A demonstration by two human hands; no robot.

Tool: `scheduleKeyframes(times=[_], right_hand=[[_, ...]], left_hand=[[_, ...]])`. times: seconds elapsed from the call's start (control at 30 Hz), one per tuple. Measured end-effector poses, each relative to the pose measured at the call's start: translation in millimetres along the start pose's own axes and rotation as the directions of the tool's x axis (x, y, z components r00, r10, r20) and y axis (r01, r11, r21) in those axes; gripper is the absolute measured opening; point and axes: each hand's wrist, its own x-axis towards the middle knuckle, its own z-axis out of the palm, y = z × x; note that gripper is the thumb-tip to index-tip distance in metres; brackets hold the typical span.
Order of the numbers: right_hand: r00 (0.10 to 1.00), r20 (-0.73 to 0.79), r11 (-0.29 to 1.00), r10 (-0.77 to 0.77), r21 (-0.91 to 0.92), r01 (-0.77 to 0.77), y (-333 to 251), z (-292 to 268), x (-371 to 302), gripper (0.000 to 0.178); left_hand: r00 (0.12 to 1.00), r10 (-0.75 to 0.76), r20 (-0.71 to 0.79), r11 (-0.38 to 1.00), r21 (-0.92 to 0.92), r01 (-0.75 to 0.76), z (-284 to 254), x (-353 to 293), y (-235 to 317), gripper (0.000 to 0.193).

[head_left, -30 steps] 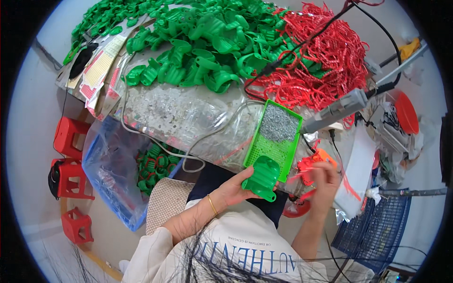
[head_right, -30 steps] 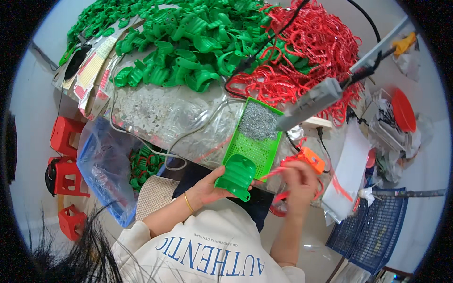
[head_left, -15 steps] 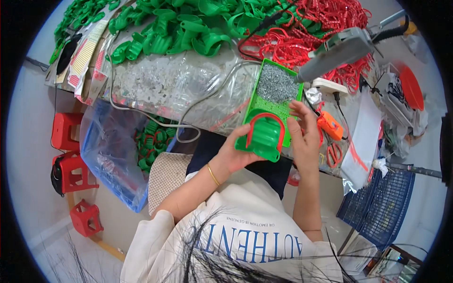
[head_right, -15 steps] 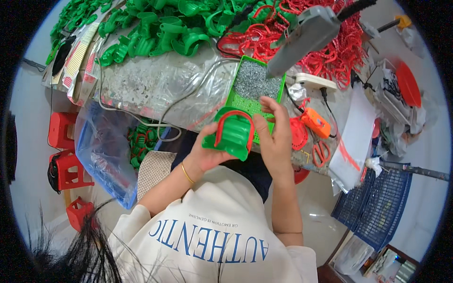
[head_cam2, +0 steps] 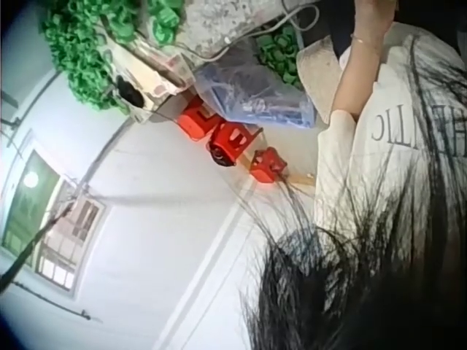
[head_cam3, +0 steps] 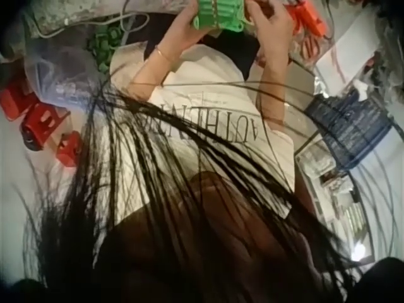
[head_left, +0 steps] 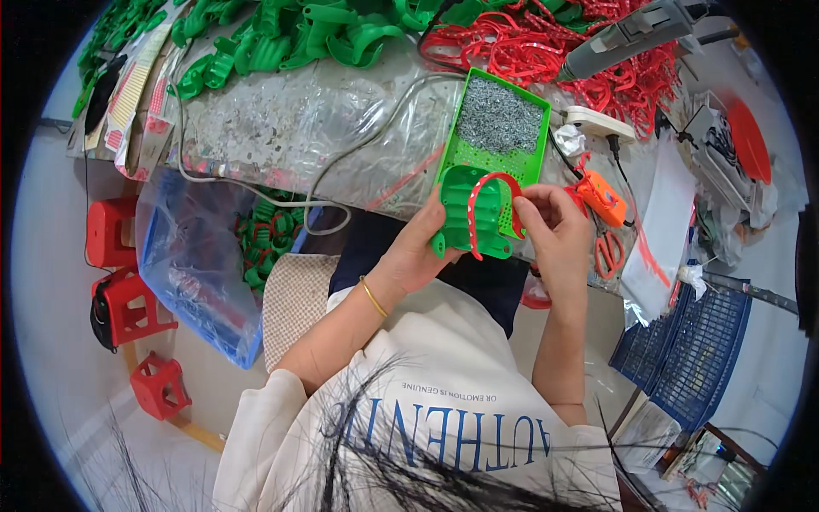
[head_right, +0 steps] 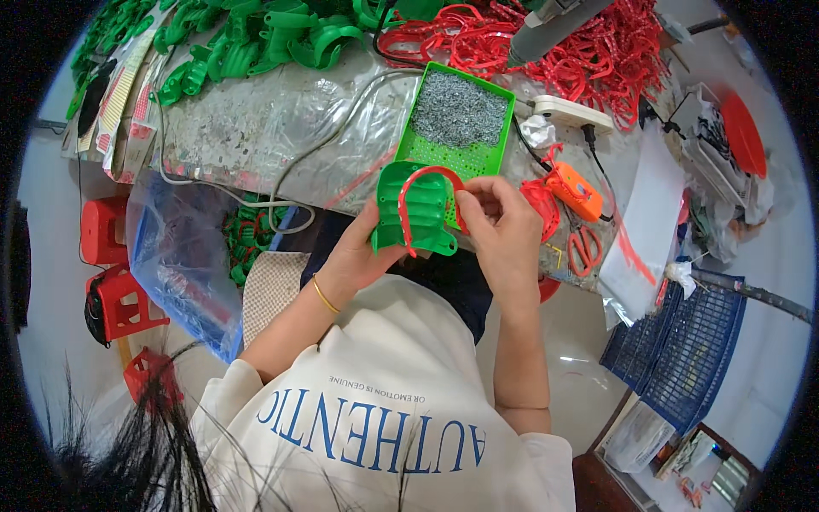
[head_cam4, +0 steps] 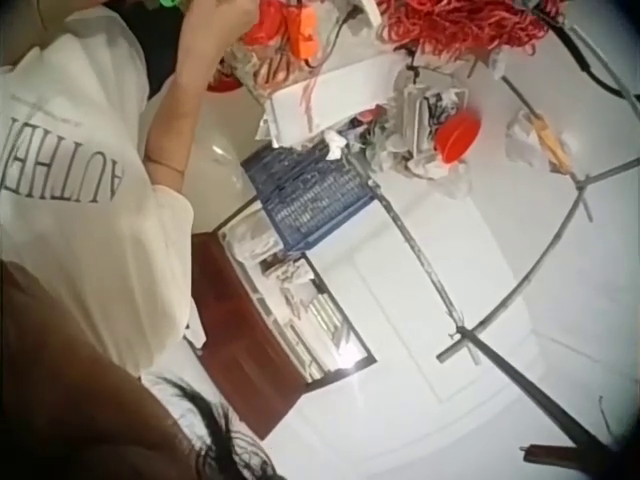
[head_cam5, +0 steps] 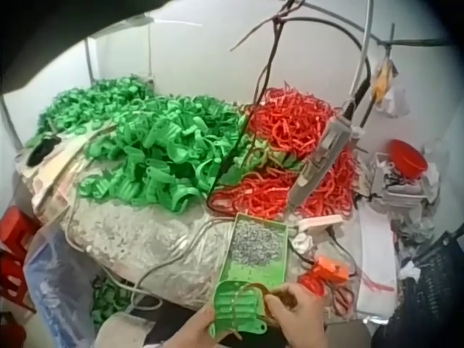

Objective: Assembling green plastic toy components using a pneumatic screwdriver at a factory workbench.

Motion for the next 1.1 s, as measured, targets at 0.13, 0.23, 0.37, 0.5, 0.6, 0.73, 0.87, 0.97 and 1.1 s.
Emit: scheduleKeyframes(times=[0.13,0.23,0.37,0.5,0.6,0.73,0.87,0.97,1.1], right_hand=[[0.993,0.109,0.991,0.033,0.126,-0.047,-2.0,2.8,5.8,0.012],[0.987,0.152,0.986,0.058,0.144,-0.081,8.2,4.4,11.4,0.012],[0.985,0.151,0.972,0.081,0.208,-0.111,19.3,6.7,13.1,0.013],[0.986,0.153,0.962,0.071,0.251,-0.108,28.1,8.7,13.9,0.013],[0.989,0.13,0.964,0.07,0.248,-0.101,28.5,10.7,13.5,0.012],[0.992,0.1,0.97,0.076,0.223,-0.097,27.6,14.5,10.9,0.012],[0.995,0.075,0.979,0.072,0.187,-0.085,24.7,17.1,8.4,0.012],[0.995,0.066,0.986,0.08,0.14,-0.089,22.6,18.0,7.6,0.012],[0.995,0.061,0.993,0.076,0.091,-0.081,21.7,20.3,6.7,0.012]], left_hand=[[0.996,0.079,0.031,0.994,0.079,-0.081,-0.5,1.5,3.8,0.085],[0.992,0.123,0.029,0.987,0.096,-0.125,6.6,4.1,6.4,0.09],[0.994,0.113,0.011,0.991,0.076,-0.113,11.4,1.9,7.3,0.098],[0.995,0.098,-0.002,0.991,0.088,-0.098,13.8,0.5,8.0,0.1],[0.995,0.1,-0.024,0.988,0.118,-0.097,11.9,0.5,7.7,0.101],[0.993,0.118,-0.007,0.979,0.168,-0.115,6.1,1.9,6.6,0.102],[0.991,0.136,0.0,0.97,0.204,-0.133,7.0,1.6,7.6,0.104],[0.989,0.146,-0.01,0.967,0.215,-0.14,5.9,1.8,6.8,0.105],[0.99,0.143,-0.015,0.968,0.211,-0.137,4.3,1.4,6.7,0.105]])
